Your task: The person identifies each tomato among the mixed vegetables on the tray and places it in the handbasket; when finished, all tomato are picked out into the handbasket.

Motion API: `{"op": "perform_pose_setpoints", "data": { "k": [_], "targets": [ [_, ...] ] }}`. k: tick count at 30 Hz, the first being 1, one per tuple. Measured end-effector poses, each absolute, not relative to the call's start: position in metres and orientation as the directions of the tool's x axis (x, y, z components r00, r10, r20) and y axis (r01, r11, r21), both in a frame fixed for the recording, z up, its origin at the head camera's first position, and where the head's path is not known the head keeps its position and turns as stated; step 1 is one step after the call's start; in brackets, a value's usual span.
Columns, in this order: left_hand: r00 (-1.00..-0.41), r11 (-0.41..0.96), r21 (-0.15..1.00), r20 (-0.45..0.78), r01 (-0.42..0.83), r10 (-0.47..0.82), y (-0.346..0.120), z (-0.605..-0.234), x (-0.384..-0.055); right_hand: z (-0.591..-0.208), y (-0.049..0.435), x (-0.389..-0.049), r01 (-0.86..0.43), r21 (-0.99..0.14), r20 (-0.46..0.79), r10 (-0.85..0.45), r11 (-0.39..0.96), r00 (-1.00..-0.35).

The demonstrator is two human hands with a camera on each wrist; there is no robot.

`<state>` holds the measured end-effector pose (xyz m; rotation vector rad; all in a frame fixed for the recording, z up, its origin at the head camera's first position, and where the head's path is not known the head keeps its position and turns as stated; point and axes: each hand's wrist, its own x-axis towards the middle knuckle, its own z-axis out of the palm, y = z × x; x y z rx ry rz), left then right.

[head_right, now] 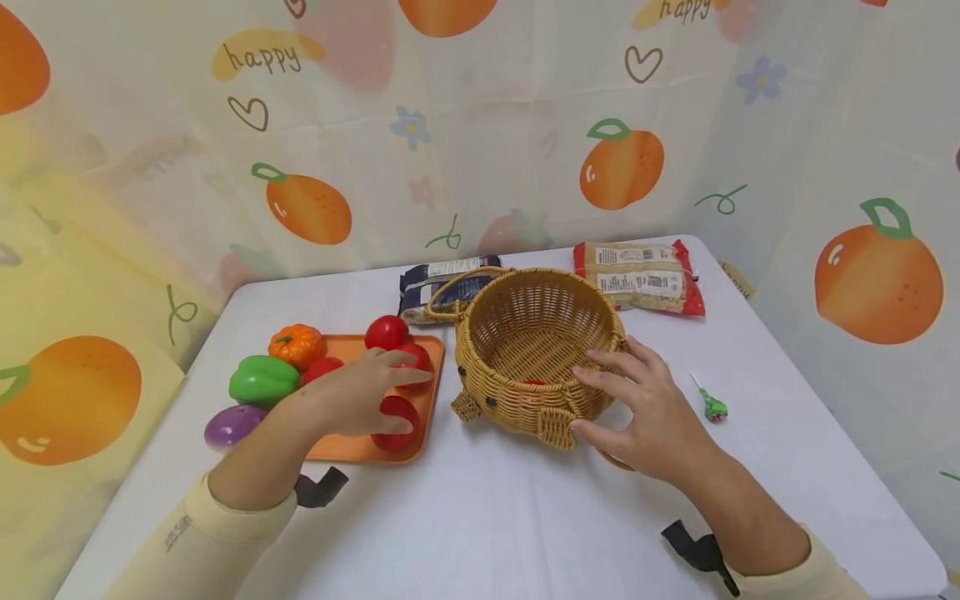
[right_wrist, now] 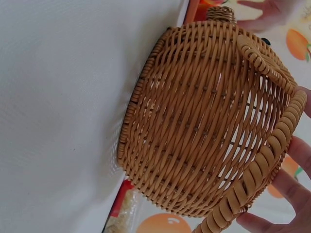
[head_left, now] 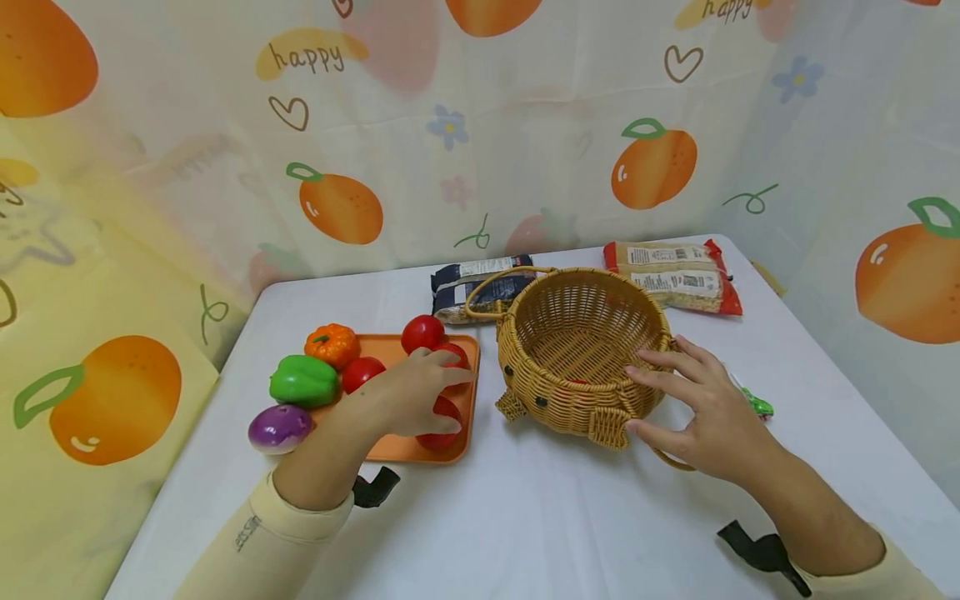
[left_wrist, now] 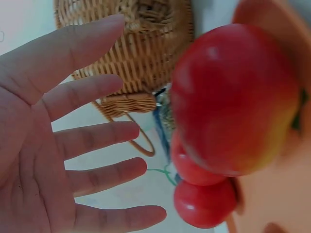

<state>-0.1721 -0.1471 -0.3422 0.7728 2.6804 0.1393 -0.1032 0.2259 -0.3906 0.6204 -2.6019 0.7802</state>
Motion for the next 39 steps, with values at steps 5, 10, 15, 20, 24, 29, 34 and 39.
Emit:
{"op": "perform_pose_setpoints", "data": {
  "k": [5, 10, 15, 20, 24, 29, 34, 39],
  "targets": [
    [-0.781, 0.848, 0.229, -0.330, 0.478, 0.530, -0.153, -0.354, -0.168, -0.391, 0.226, -0.103, -0.499, -0.436, 0.442, -0.305, 0.749, -0.844],
    [-0.775, 0.847, 0.259, -0.343, 0.464, 0.530, -0.158, -0.362, -0.166, -0.391, 0.226, -0.103, -0.507, -0.435, 0.450, -0.308, 0.744, -0.838],
    [-0.769, 0.841, 0.269, -0.342, 0.470, 0.540, -0.162, -0.366, -0.167, -0.391, 0.226, -0.104, -0.509, -0.435, 0.455, -0.307, 0.743, -0.836],
    [-0.754, 0.827, 0.299, -0.344, 0.477, 0.559, -0.165, -0.368, -0.166, -0.392, 0.226, -0.104, -0.512, -0.433, 0.460, -0.307, 0.742, -0.833],
    [-0.742, 0.812, 0.327, -0.339, 0.483, 0.578, -0.167, -0.370, -0.165, -0.392, 0.226, -0.104, -0.508, -0.435, 0.456, -0.305, 0.743, -0.836],
    [-0.733, 0.801, 0.340, -0.334, 0.492, 0.592, -0.169, -0.372, -0.166, -0.392, 0.226, -0.103, -0.495, -0.434, 0.446, -0.298, 0.753, -0.844],
    [-0.733, 0.808, 0.333, -0.348, 0.486, 0.584, -0.170, -0.373, -0.168, -0.392, 0.225, -0.102, -0.479, -0.442, 0.434, -0.287, 0.759, -0.854],
    [-0.730, 0.809, 0.334, -0.358, 0.483, 0.583, -0.171, -0.373, -0.170, -0.393, 0.225, -0.102, -0.486, -0.444, 0.442, -0.288, 0.753, -0.850]
  ]
}}
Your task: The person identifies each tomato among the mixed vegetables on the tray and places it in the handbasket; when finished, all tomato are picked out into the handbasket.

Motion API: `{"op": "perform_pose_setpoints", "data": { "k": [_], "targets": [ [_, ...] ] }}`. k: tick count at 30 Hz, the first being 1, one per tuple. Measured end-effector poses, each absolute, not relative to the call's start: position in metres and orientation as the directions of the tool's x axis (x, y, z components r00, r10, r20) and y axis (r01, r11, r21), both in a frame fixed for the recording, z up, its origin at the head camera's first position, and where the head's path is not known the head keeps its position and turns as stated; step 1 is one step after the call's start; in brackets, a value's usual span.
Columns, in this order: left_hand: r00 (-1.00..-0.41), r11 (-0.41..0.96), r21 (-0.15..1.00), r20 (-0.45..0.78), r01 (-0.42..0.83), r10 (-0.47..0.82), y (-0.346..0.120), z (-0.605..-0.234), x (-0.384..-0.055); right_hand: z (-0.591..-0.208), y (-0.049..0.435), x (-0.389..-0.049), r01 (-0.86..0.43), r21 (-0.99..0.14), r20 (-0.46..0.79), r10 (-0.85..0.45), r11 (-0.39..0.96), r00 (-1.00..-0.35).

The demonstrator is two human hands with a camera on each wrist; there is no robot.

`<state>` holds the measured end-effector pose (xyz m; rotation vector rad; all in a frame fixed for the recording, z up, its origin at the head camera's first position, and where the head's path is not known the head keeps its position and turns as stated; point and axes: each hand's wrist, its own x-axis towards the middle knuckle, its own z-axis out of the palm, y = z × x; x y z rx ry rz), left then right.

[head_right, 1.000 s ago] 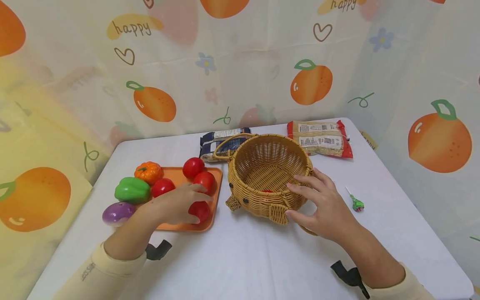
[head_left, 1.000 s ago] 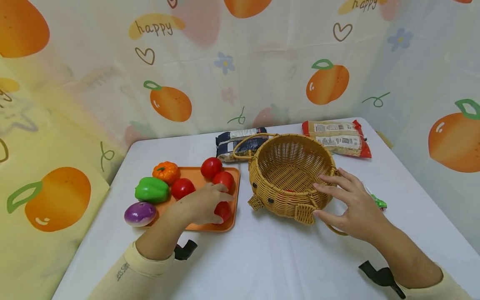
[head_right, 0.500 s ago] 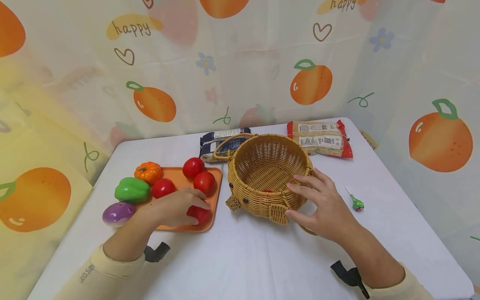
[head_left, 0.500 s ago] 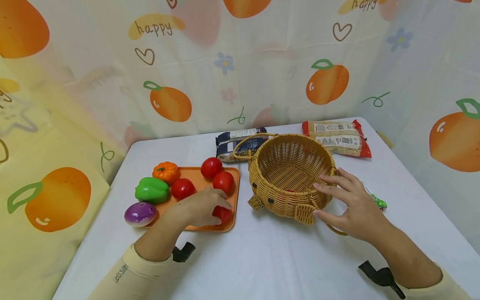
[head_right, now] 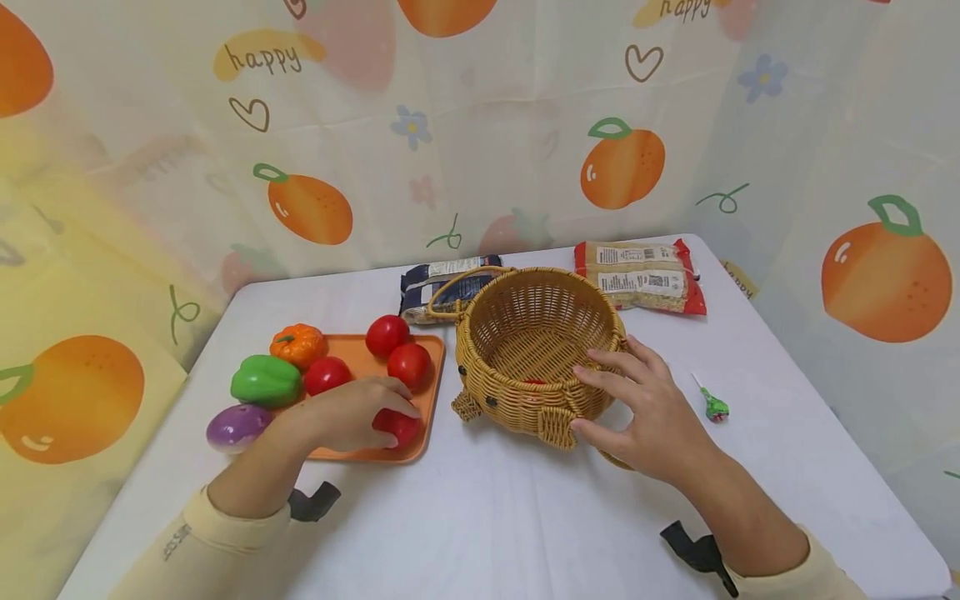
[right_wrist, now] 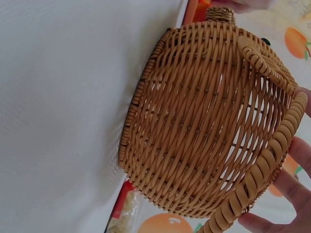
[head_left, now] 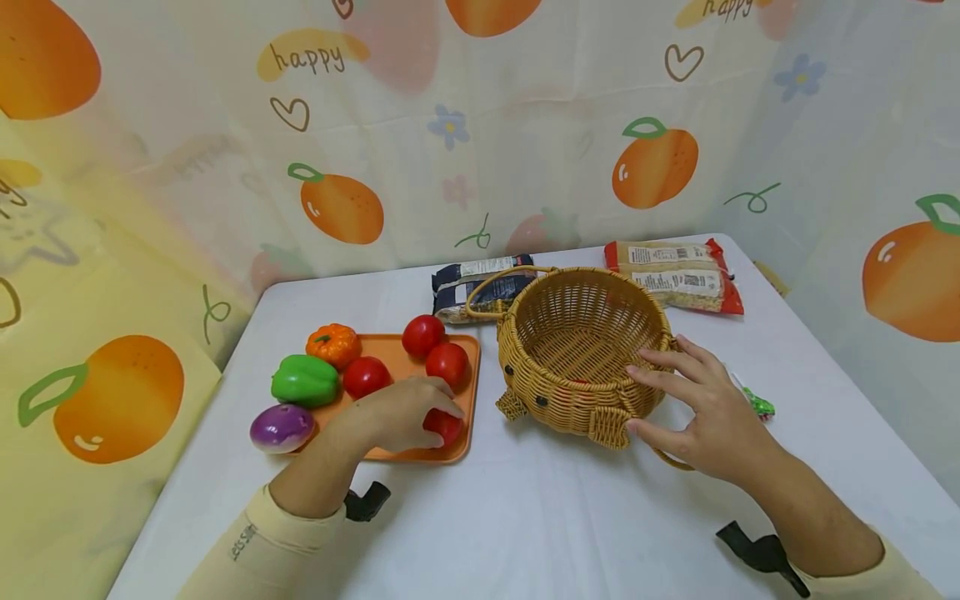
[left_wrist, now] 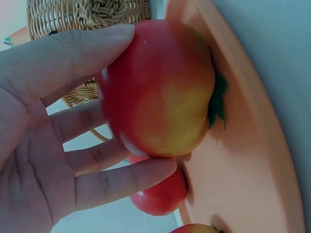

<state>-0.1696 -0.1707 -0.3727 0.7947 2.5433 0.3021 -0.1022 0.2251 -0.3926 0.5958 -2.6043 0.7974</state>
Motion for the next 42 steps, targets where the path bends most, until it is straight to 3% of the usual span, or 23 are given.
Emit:
{"op": "perform_pose_setpoints", "data": {
  "k": [19, 28, 38, 42],
  "targets": [
    [-0.737, 0.834, 0.310, -0.393, 0.456, 0.549, -0.170, -0.355, -0.175, -0.394, 0.226, -0.104, -0.519, -0.435, 0.476, -0.301, 0.736, -0.826],
    [-0.714, 0.801, 0.296, -0.364, 0.521, 0.598, -0.157, -0.328, -0.183, -0.394, 0.226, -0.104, -0.523, -0.443, 0.480, -0.300, 0.728, -0.824],
    [-0.688, 0.731, 0.253, -0.249, 0.634, 0.682, -0.141, -0.291, -0.187, -0.394, 0.226, -0.103, -0.491, -0.450, 0.451, -0.284, 0.746, -0.846],
    [-0.690, 0.736, 0.267, -0.258, 0.622, 0.676, -0.134, -0.280, -0.188, -0.394, 0.226, -0.103, -0.492, -0.452, 0.452, -0.285, 0.744, -0.845]
  ]
}}
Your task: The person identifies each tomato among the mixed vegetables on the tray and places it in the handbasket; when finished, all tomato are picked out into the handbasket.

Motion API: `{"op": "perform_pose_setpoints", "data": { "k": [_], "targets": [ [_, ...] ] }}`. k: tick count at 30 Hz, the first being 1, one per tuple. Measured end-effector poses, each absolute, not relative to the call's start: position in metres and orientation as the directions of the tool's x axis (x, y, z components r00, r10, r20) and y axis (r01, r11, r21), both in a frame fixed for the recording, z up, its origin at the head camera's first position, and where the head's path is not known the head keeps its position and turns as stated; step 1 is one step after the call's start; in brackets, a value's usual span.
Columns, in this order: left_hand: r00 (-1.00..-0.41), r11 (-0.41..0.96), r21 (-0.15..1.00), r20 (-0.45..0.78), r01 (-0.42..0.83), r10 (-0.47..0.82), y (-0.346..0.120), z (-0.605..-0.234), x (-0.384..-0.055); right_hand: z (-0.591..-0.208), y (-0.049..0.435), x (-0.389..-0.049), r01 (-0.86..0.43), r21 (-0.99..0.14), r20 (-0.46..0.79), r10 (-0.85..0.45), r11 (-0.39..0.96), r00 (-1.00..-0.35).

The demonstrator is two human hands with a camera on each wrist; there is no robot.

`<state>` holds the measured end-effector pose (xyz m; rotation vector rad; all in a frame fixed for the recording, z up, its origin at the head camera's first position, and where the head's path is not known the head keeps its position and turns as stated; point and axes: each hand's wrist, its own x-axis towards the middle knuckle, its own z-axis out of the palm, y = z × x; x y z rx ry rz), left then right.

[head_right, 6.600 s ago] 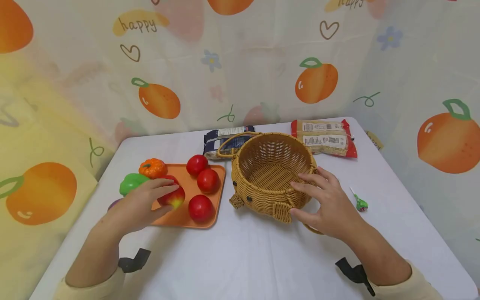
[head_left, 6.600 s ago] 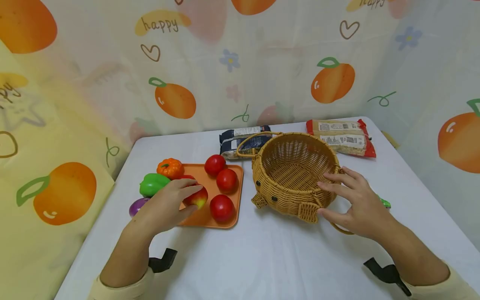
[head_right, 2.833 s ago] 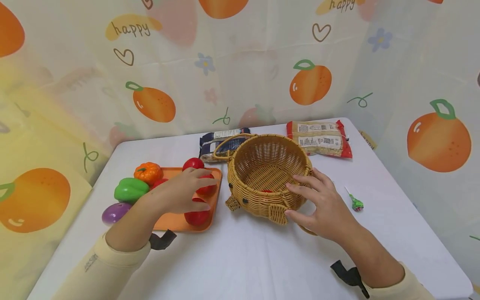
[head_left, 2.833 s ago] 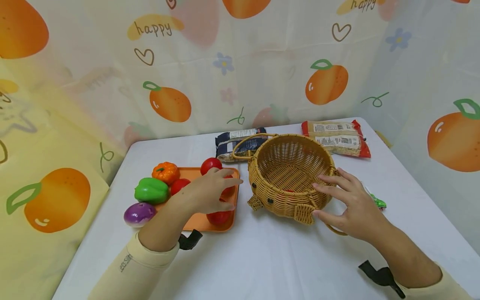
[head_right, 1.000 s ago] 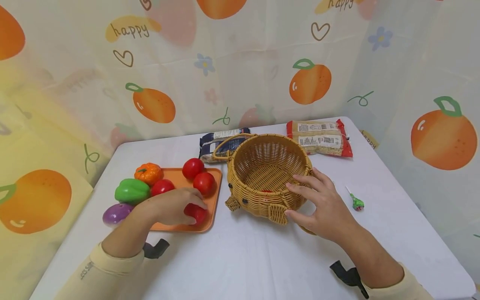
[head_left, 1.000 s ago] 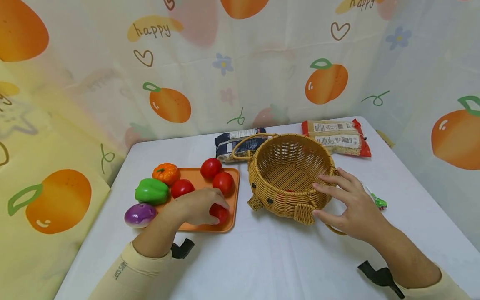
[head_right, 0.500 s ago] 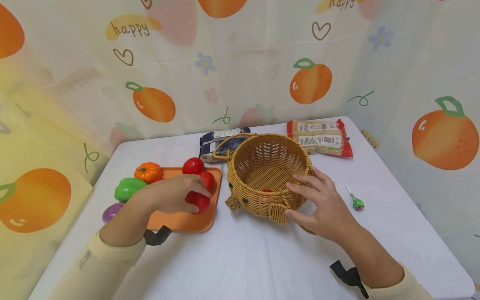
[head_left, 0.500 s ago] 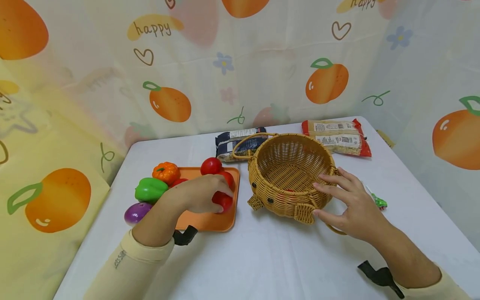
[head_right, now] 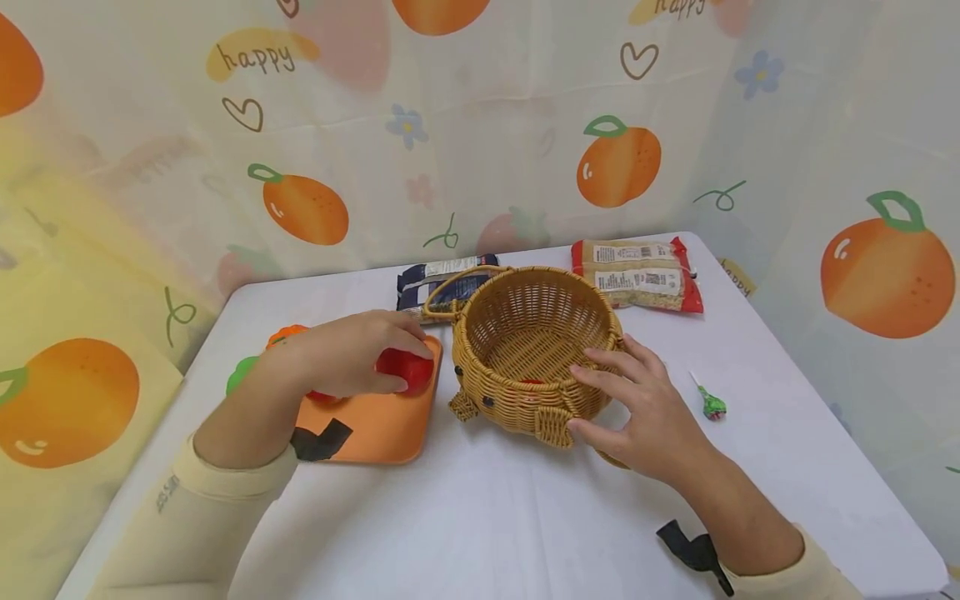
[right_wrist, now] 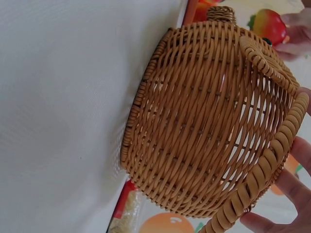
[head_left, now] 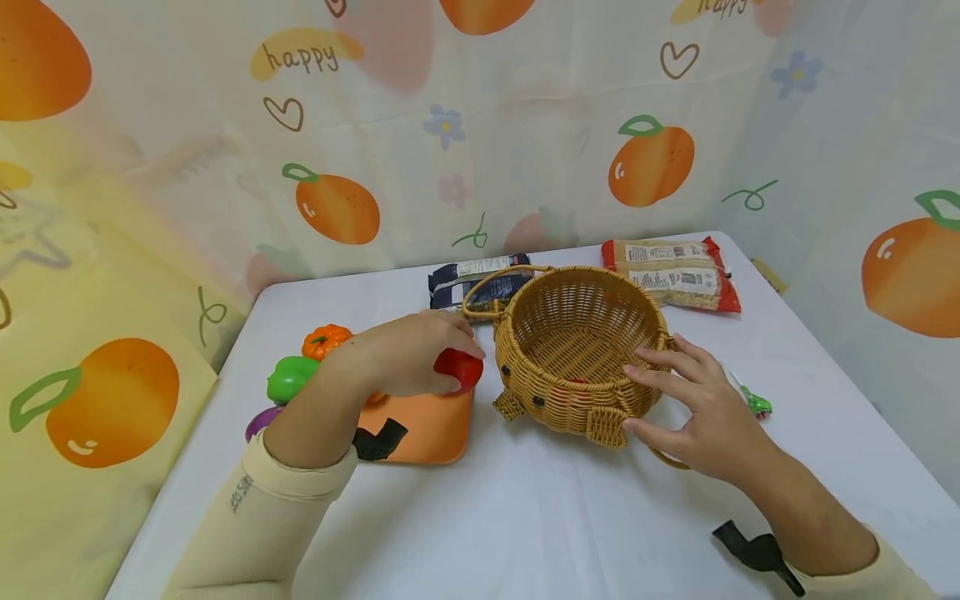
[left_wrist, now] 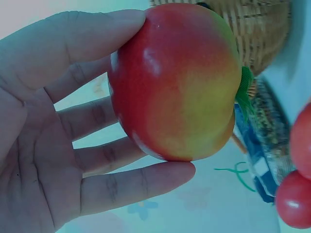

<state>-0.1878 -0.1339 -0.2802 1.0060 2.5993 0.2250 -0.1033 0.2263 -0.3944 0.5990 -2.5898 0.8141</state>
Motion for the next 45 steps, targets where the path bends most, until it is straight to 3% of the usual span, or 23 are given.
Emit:
{"op": "perform_pose_setpoints", "data": {
  "k": [7, 23, 36, 45],
  "targets": [
    [-0.687, 0.724, 0.248, -0.228, 0.644, 0.690, -0.123, -0.265, -0.191, -0.394, 0.226, -0.103, -0.487, -0.450, 0.448, -0.283, 0.748, -0.848],
    [-0.590, 0.612, 0.224, -0.161, 0.759, 0.791, -0.076, -0.242, -0.200, -0.397, 0.227, -0.104, -0.488, -0.461, 0.447, -0.281, 0.741, -0.849],
    [-0.540, 0.566, 0.207, -0.174, 0.798, 0.824, -0.038, -0.266, -0.215, -0.397, 0.226, -0.102, -0.472, -0.458, 0.438, -0.270, 0.753, -0.857],
    [-0.544, 0.585, 0.207, -0.223, 0.784, 0.809, -0.026, -0.291, -0.224, -0.397, 0.226, -0.101, -0.476, -0.459, 0.445, -0.270, 0.750, -0.854]
  ]
}}
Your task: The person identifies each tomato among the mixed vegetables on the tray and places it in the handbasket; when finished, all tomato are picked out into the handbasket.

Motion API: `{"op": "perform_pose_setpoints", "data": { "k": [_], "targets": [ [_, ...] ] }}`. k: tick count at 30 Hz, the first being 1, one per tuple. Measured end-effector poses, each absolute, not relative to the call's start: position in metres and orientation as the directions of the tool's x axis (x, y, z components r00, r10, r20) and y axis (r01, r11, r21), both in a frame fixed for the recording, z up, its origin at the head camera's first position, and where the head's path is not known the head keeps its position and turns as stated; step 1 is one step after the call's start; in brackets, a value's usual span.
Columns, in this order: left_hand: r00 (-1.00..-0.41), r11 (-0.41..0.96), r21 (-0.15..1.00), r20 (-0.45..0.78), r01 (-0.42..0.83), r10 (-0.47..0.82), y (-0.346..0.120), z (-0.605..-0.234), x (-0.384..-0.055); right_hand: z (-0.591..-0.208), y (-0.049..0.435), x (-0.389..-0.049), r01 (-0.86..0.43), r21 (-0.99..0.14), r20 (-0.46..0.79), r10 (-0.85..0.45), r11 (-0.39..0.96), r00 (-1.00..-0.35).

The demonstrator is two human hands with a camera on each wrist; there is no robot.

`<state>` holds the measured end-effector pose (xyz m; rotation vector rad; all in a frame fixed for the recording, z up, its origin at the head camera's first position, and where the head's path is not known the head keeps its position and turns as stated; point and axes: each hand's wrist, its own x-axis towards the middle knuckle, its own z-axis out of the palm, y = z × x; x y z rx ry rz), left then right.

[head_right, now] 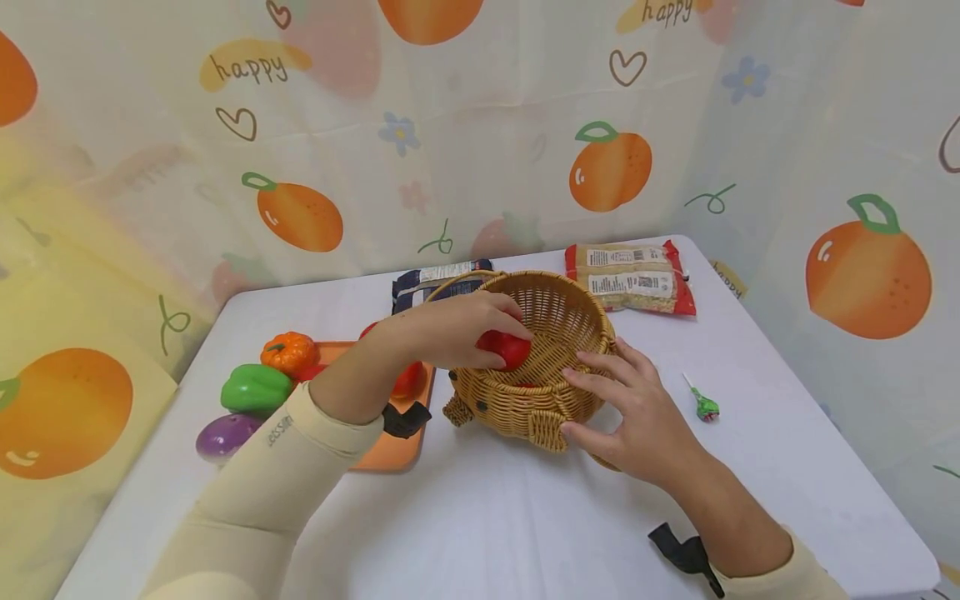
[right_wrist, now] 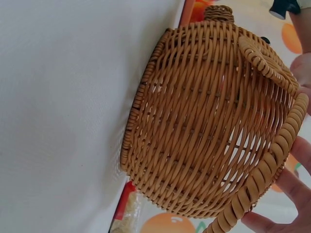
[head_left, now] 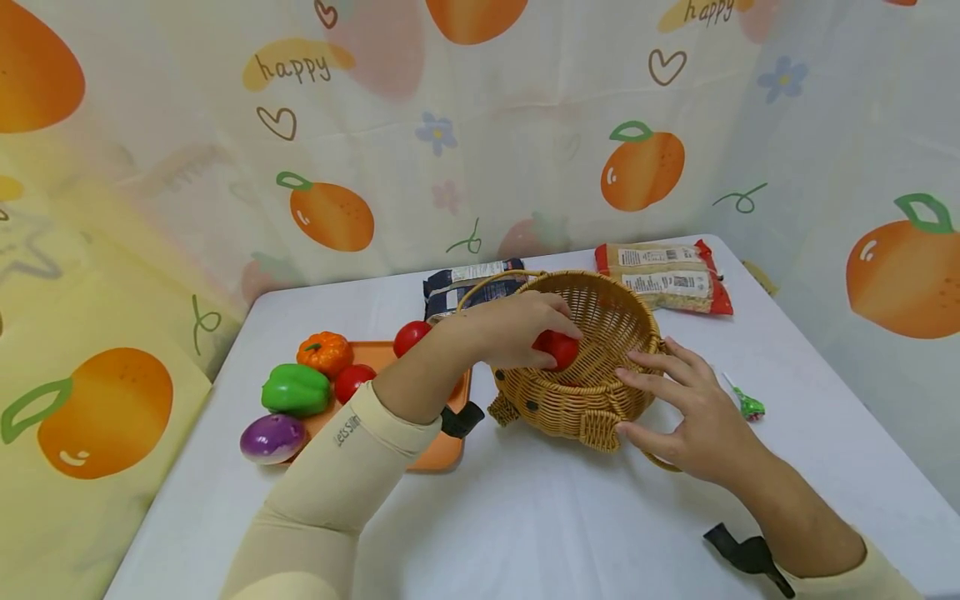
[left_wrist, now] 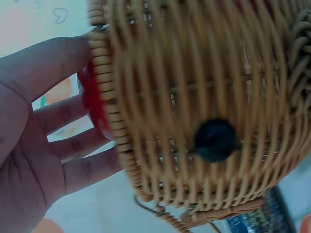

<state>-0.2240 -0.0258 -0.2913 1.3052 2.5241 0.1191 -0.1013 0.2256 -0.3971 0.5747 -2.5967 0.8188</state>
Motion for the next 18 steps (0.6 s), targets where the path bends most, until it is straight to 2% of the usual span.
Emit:
{"op": "perform_pose_setpoints", "data": {
  "k": [18],
  "targets": [
    [-0.589, 0.641, 0.175, -0.273, 0.747, 0.761, -0.021, -0.309, -0.230, -0.398, 0.225, -0.101, -0.471, -0.457, 0.443, -0.267, 0.755, -0.856]
  ]
}}
